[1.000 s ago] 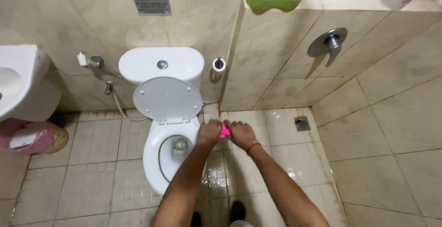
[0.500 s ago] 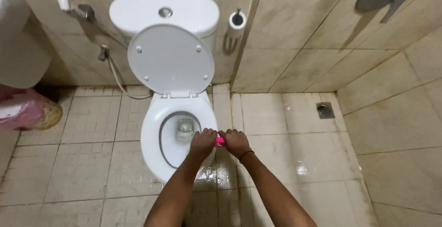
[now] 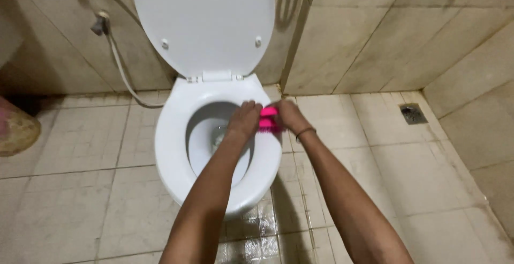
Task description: The person scrubs the inside of a white toilet bowl using a pink brush, focusing on the rim and water surface. They place the brush on a wall shelf, flush the toilet, and then resume scrubbing the bowl.
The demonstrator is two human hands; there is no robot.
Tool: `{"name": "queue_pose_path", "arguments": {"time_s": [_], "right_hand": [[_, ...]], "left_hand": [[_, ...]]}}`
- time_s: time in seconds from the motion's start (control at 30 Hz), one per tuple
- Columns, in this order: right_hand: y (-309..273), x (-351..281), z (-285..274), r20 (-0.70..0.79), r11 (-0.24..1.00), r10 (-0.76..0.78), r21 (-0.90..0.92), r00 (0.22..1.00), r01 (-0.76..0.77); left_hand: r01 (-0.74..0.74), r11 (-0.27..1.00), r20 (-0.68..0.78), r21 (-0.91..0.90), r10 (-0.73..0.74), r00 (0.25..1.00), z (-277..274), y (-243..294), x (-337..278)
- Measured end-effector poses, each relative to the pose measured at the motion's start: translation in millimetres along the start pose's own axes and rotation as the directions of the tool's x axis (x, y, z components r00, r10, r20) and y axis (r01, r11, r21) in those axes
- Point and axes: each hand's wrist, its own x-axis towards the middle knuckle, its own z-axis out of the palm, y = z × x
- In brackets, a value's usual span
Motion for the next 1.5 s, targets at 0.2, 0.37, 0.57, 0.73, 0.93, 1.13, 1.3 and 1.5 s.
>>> {"name": "queue_pose_path", "arguments": {"time_s": [0.2,0.37,0.57,0.73,0.93,1.13,1.3,1.5], "right_hand": [[-16.2,-15.9,-13.2,-0.003,0.991,0.129,-0.044,0.992,-0.129],[-45.5,-61.6,-10.6,-0.038,0.994,0.101,-0.038,0.994,-0.103],[-72.6,-93.7,8.0,-0.027,0.999,0.020,-0.041,0.999,-0.021],[-92.9,-112.5,19.9,-0.044,0.993,0.073,-0.086,0.996,-0.077],[-87.0,-112.3,18.0,-0.106,0.999,-0.028,-0.029,0.994,0.025],[-66.7,-103.3,9.9,-0.146,0.998,-0.025,0.058,0.989,0.034],[-50.0,-95.3,2.3,-0.203,0.994,-0.053,0.088,0.978,0.072],[-73.1,-112.3,-5.5,-0.144,0.997,0.054,0.065,0.988,-0.045]], "left_hand": [[-0.064,0.998,-0.128,0.001,0.064,0.990,4.1,8.9,-12.9],[-0.078,0.996,-0.126,-0.046,0.072,0.989,-2.9,15.9,-47.4],[-0.005,0.993,-0.076,-0.122,-0.004,0.997,-3.4,11.0,-95.5],[-0.030,0.985,-0.122,-0.170,0.009,0.993,-1.1,2.5,-116.4],[-0.028,0.991,-0.102,-0.129,0.015,0.995,-6.6,8.3,-113.0],[0.001,0.991,-0.150,-0.137,-0.022,0.988,3.1,20.0,-93.3],[-0.047,0.996,-0.169,-0.081,0.033,0.985,2.4,28.7,-75.9],[-0.010,1.000,-0.128,-0.021,0.007,0.992,-1.2,32.7,-84.8]]}}
